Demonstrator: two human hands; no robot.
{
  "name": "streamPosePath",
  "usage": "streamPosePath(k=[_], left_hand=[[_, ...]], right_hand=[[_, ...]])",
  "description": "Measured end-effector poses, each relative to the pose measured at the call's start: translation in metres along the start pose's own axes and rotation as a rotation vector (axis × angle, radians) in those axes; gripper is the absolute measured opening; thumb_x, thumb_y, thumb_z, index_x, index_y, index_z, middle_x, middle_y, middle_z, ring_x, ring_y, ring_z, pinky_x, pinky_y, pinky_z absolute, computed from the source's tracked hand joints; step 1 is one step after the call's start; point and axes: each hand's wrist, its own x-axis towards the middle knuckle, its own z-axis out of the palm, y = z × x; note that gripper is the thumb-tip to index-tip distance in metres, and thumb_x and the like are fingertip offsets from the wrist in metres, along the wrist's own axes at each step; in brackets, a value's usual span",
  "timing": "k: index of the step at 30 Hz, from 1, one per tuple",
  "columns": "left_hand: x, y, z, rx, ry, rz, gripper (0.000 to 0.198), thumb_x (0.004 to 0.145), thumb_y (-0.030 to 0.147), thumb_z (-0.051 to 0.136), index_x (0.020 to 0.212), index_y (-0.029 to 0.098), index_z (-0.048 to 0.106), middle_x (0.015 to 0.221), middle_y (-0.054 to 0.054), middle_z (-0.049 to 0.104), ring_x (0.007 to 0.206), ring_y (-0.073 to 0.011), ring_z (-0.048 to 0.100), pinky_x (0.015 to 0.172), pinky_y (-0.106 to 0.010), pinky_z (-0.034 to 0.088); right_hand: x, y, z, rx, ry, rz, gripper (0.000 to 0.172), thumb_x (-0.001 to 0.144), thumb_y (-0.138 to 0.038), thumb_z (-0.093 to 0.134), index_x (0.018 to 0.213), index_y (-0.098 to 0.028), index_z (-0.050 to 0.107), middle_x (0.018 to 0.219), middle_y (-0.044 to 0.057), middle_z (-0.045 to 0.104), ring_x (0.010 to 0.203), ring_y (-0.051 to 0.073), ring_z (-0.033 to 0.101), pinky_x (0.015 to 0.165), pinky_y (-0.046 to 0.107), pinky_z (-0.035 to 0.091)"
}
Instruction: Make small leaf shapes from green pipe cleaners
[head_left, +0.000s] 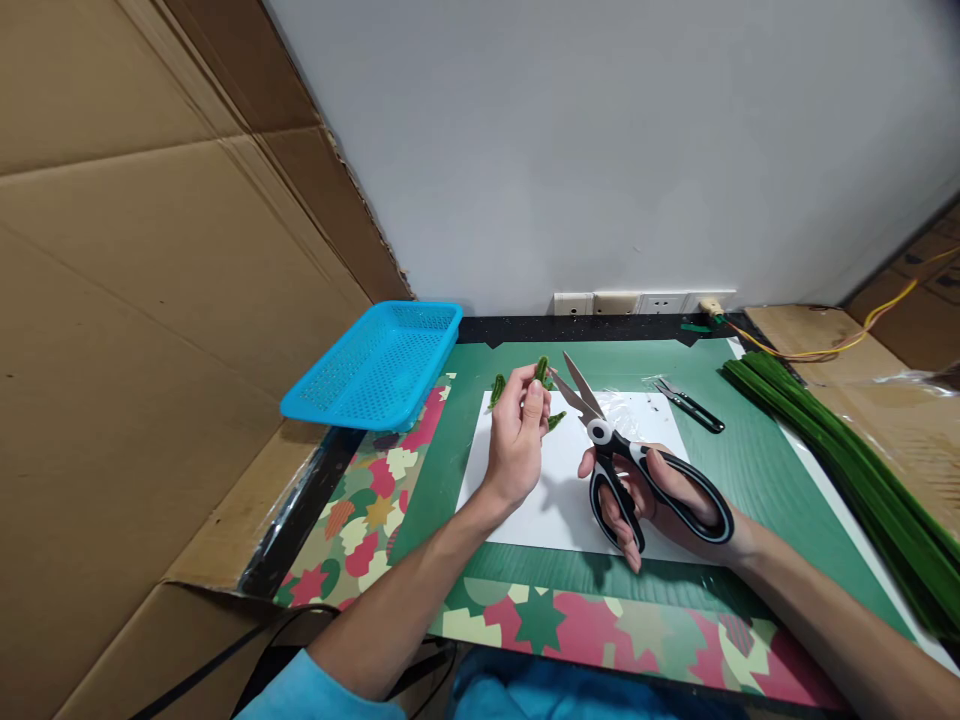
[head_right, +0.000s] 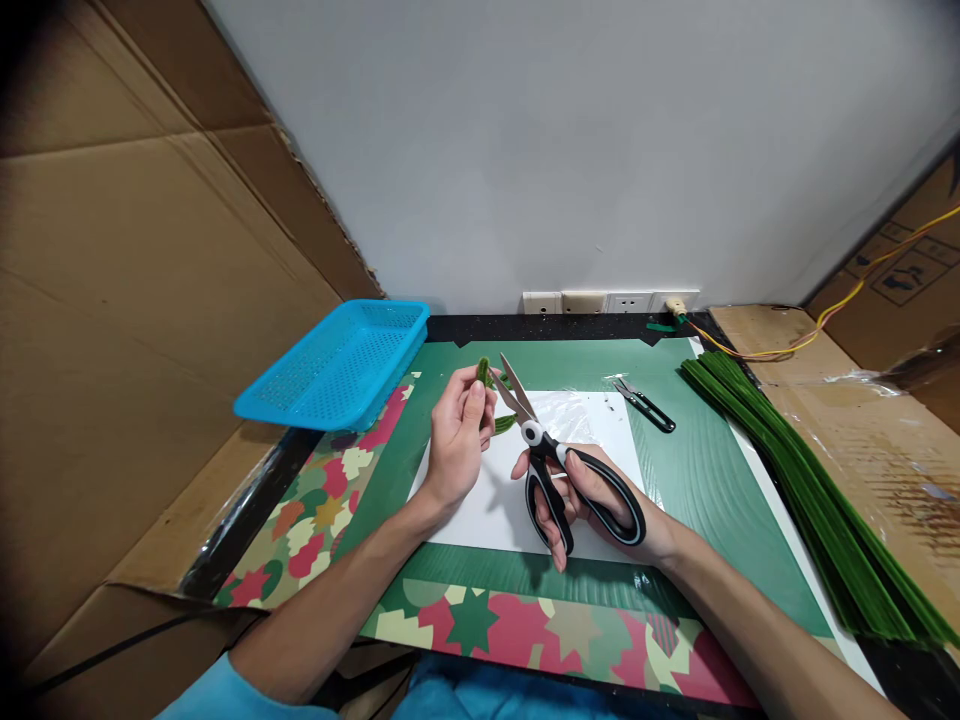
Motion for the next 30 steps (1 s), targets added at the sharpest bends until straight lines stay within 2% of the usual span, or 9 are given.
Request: streamPosePath(k=[8, 21, 30], left_hand=[[0.0003, -0.0013, -0.0020, 0.071, 0.015, 0.048, 0.030, 0.104, 0.049, 0.056, 0.117, 0.023, 0.066, 0.077, 0.002, 0.050, 0.062, -0.0119, 0.042, 0.051, -0.021, 0.030], [0.0008, -0.0006, -0.0029, 0.149, 0.028, 0.089, 0.033, 0.103, 0.048, 0.057, 0.120, 0.023, 0.069, 0.076, 0.001, 0.050, 0.064, -0.0133, 0.043, 0.056, -0.023, 0.034], [0.0004, -0.0038, -0.0050, 0.197, 0.025, 0.095, 0.032, 0.104, 0.046, 0.056, 0.123, 0.024, 0.068, 0.082, 0.000, 0.056, 0.061, -0.0111, 0.046, 0.054, -0.022, 0.036]], right_hand=[[-0.0003, -0.0003, -0.0032, -0.018, 0.001, 0.013, 0.060, 0.104, -0.065, 0.049, 0.137, -0.015, 0.056, 0.078, 0.003, 0.064, 0.060, 0.017, 0.066, 0.053, 0.029, 0.057], [0.0007, -0.0018, -0.0010, -0.058, -0.002, 0.009, 0.060, 0.104, -0.064, 0.051, 0.138, -0.015, 0.056, 0.079, 0.003, 0.065, 0.059, 0.017, 0.067, 0.053, 0.027, 0.054], [0.0002, -0.0006, 0.0003, -0.015, 0.015, 0.015, 0.060, 0.103, -0.065, 0.052, 0.138, -0.016, 0.056, 0.075, 0.002, 0.064, 0.058, 0.017, 0.066, 0.054, 0.029, 0.058]])
